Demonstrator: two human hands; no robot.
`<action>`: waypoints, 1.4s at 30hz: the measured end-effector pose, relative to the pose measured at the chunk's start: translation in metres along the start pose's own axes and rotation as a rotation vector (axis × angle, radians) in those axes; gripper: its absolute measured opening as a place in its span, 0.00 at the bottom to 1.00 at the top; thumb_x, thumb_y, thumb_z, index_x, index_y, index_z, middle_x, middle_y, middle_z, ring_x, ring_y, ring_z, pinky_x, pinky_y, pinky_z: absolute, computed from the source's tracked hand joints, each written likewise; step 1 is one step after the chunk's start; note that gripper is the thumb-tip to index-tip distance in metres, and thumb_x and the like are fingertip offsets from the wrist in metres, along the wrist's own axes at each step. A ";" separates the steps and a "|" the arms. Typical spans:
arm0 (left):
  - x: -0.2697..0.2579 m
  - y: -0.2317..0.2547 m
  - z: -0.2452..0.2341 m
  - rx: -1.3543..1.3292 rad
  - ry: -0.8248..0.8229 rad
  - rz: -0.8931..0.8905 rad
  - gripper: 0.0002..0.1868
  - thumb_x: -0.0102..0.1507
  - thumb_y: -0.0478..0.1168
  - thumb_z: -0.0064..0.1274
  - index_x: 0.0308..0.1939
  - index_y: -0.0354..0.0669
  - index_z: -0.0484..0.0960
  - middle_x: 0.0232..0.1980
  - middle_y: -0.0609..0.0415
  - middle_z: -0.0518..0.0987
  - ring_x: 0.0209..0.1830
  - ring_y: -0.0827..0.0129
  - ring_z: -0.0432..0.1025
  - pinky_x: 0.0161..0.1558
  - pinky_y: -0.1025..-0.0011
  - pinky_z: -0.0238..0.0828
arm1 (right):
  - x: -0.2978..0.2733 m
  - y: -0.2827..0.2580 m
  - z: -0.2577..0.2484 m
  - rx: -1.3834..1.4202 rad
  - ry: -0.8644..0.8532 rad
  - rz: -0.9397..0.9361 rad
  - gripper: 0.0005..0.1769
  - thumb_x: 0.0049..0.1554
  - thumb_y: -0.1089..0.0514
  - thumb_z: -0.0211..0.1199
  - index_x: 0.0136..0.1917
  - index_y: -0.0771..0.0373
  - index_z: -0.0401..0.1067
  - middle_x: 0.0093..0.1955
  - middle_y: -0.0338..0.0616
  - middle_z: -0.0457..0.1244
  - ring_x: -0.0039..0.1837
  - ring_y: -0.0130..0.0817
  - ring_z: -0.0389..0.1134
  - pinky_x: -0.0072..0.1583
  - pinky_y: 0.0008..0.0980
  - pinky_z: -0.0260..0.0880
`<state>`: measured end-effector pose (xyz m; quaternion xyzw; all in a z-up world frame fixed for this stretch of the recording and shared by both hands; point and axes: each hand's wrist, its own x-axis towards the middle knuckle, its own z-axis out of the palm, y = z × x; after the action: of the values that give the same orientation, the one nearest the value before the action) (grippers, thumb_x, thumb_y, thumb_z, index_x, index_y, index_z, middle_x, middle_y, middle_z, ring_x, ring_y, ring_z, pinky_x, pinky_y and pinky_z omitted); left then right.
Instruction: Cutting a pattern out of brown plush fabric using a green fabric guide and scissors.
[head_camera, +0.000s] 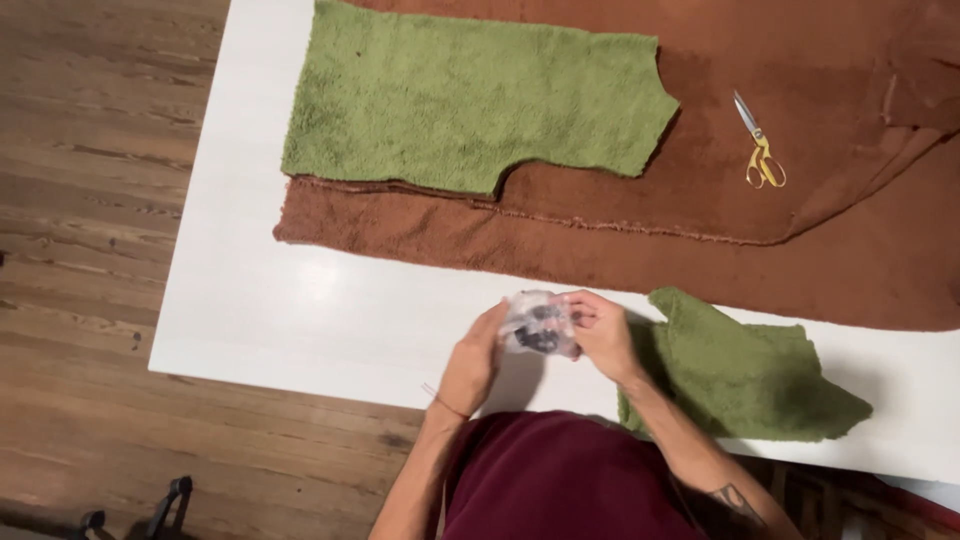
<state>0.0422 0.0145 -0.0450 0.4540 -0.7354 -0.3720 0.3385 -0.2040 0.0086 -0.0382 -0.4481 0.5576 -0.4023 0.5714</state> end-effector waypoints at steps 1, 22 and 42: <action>-0.004 -0.019 0.000 -0.040 0.059 -0.013 0.25 0.71 0.36 0.45 0.73 0.35 0.68 0.68 0.36 0.73 0.56 0.39 0.77 0.57 0.55 0.76 | -0.001 -0.014 -0.003 -0.058 0.024 0.042 0.21 0.56 0.68 0.68 0.63 0.67 0.73 0.47 0.47 0.73 0.33 0.23 0.69 0.29 0.23 0.65; 0.086 -0.009 -0.030 0.279 -0.500 0.032 0.30 0.60 0.55 0.62 0.63 0.52 0.74 0.60 0.58 0.82 0.74 0.67 0.69 0.84 0.53 0.43 | 0.047 -0.032 -0.073 -0.131 -0.301 0.026 0.09 0.59 0.60 0.69 0.47 0.68 0.74 0.40 0.43 0.68 0.41 0.31 0.67 0.42 0.29 0.68; 0.263 -0.058 0.067 0.324 -0.068 0.298 0.25 0.62 0.61 0.60 0.45 0.43 0.81 0.46 0.38 0.81 0.34 0.43 0.77 0.34 0.51 0.75 | 0.166 -0.046 -0.147 -0.949 0.250 -0.006 0.16 0.51 0.49 0.74 0.49 0.58 0.80 0.44 0.43 0.73 0.39 0.29 0.70 0.43 0.35 0.69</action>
<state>-0.0844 -0.2294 -0.0856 0.3761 -0.8556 -0.2100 0.2870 -0.3400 -0.1731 -0.0361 -0.6090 0.7424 -0.1562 0.2317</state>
